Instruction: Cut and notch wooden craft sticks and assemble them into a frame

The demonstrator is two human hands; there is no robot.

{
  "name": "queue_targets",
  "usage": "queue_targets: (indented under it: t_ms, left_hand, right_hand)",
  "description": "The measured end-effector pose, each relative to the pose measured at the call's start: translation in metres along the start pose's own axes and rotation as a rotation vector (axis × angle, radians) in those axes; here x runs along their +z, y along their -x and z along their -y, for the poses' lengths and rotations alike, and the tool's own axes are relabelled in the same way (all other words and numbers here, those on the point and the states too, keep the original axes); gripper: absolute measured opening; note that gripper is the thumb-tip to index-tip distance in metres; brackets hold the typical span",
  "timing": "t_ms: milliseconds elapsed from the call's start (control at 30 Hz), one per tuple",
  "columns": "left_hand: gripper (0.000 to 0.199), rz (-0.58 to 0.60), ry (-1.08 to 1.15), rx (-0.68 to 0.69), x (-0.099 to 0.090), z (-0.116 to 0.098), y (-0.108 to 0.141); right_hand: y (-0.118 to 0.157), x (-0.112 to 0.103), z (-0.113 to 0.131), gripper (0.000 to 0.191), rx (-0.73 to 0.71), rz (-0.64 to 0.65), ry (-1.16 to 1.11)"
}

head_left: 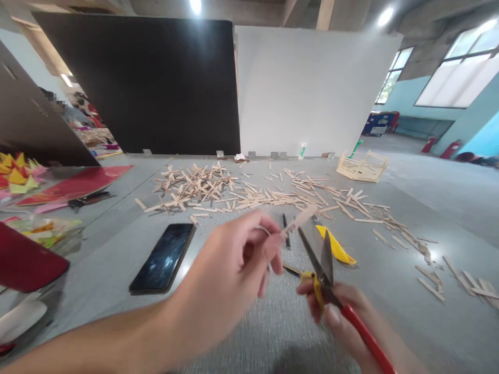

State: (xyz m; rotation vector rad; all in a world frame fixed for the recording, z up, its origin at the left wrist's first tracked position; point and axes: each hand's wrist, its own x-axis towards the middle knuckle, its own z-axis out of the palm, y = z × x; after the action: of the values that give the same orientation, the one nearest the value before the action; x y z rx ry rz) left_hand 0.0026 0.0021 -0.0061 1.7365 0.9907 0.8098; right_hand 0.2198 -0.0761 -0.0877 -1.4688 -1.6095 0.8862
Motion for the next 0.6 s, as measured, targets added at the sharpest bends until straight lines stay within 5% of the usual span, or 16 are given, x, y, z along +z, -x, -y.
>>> queue_targets:
  t_ms: [100,167,233,300,433,533,600]
  left_hand:
    - [0.012,-0.056,-0.048,0.043,-0.014,-0.006,-0.004]
    - [0.012,-0.038,-0.098,0.05,-0.02,-0.009,-0.006]
    - [0.013,-0.001,-0.161,0.041,-0.024,-0.009,-0.009]
    - [0.014,0.065,-0.208,0.021,-0.026,-0.004,-0.014]
    - [0.021,0.311,-0.201,-0.089,-0.028,0.028,-0.026]
    - [0.024,0.549,-0.168,-0.211,-0.024,0.061,-0.033]
    - [0.023,0.595,-0.15,-0.241,-0.019,0.08,-0.034]
  right_hand:
    - [-0.022,-0.018,-0.006,0.041,-0.042,0.005,0.379]
    - [-0.037,-0.034,-0.015,0.039,0.026,0.074,0.64]
    - [-0.048,-0.052,-0.027,0.029,0.107,0.009,0.839]
    - [-0.053,-0.071,-0.04,0.034,0.132,0.009,0.977]
    - [-0.053,-0.103,-0.053,0.015,0.021,0.017,1.031]
    - [-0.054,-0.095,-0.048,0.023,-0.074,-0.016,1.053]
    - [-0.058,-0.07,-0.042,0.028,-0.247,-0.007,1.004]
